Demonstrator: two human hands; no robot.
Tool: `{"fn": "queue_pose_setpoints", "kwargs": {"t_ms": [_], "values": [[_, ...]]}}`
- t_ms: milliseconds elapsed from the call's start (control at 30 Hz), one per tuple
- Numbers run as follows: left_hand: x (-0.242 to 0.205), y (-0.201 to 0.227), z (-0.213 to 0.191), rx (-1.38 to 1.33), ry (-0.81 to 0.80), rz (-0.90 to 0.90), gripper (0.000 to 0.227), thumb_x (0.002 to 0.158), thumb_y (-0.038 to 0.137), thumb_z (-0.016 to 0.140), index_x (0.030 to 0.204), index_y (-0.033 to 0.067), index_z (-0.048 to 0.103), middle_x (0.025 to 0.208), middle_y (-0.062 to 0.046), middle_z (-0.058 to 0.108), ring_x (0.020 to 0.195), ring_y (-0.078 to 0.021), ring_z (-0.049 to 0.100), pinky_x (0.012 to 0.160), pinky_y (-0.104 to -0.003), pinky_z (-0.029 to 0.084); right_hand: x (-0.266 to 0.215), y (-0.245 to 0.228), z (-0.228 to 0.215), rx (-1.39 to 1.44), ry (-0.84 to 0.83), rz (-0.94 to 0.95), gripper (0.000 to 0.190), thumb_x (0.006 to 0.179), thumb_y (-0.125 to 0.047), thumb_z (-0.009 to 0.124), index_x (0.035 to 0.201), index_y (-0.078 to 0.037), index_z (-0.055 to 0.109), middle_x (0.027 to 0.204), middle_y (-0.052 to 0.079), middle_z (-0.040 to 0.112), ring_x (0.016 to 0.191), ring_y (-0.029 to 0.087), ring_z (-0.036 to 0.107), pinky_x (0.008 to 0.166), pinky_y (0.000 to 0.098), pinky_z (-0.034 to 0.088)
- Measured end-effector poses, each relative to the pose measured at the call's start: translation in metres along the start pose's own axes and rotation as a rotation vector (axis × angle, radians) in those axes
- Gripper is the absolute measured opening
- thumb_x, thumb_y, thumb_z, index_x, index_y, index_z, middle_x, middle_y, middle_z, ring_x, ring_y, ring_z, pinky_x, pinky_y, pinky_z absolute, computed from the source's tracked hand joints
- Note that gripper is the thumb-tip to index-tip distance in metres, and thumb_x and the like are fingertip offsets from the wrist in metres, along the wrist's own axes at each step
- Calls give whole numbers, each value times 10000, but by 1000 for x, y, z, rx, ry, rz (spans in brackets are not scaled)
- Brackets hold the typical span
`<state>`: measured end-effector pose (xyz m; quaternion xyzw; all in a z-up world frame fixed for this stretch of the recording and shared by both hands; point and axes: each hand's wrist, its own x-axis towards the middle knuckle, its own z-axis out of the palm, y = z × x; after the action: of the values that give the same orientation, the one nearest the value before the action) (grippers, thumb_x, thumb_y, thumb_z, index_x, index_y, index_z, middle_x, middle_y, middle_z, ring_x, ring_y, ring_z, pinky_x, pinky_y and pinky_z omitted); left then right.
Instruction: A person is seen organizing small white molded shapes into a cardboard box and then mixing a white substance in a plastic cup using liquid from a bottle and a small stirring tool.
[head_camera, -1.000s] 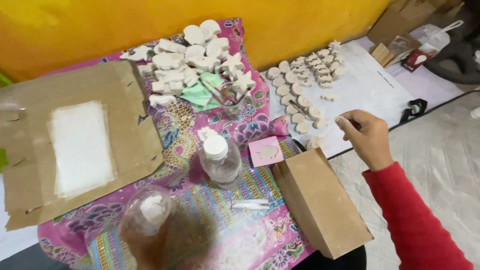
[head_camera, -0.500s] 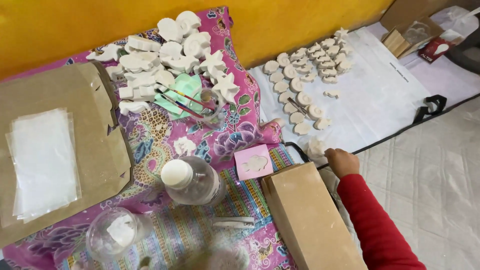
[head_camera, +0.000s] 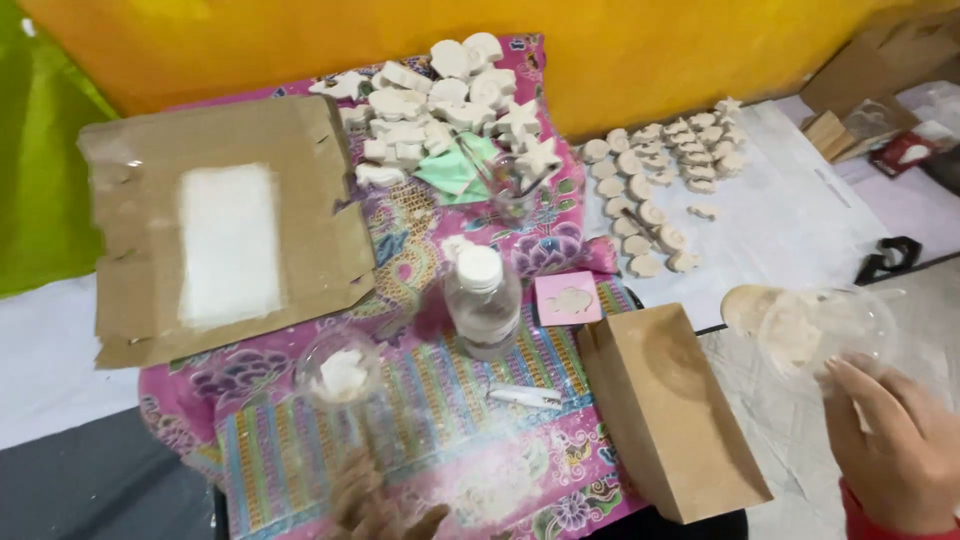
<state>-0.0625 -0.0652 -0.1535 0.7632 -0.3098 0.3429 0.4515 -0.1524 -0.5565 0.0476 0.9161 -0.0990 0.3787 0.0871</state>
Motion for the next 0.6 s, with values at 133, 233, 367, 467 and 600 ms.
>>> {"fn": "queue_pose_setpoints", "kwargs": {"t_ms": [133,233,367,467,600], "values": [[104,23,11,-286,-234,199,846,918,285,803,1556,220,253,1451,-90,415,1308,-297,510,1116,-493,507,-41,-38,-17,460,-220,67,351,772,187,763,1087,37,740,1145,219,745,913,296,734,797,356,600],[114,37,4,-251,-222,87,635,938,355,735,1363,74,356,1391,-153,410,1318,-347,477,1184,-529,421,-23,-146,-33,488,-326,25,413,622,44,803,980,-157,757,994,7,763,815,172,743,698,278,564],[99,9,-11,-52,-58,-30,788,942,476,679,1460,110,212,1466,-165,275,1406,-371,297,1266,-559,255,-8,-252,0,513,-244,-184,329,724,-41,780,1036,-140,744,1000,-29,737,705,195,687,639,307,532],[114,-21,-20,60,34,-200,1113,865,484,750,1523,89,-56,1555,-265,94,1476,-441,167,1269,-614,186,-6,-295,38,449,-169,-131,229,772,-79,776,991,-145,770,973,-33,722,597,200,612,538,327,461],[142,-57,-23,-47,-19,-366,1319,716,463,870,1548,58,-70,1629,-308,82,1527,-460,185,1286,-557,167,7,-331,83,379,-53,-79,110,833,-102,798,935,-132,772,867,-44,690,499,150,497,477,302,377]]}}
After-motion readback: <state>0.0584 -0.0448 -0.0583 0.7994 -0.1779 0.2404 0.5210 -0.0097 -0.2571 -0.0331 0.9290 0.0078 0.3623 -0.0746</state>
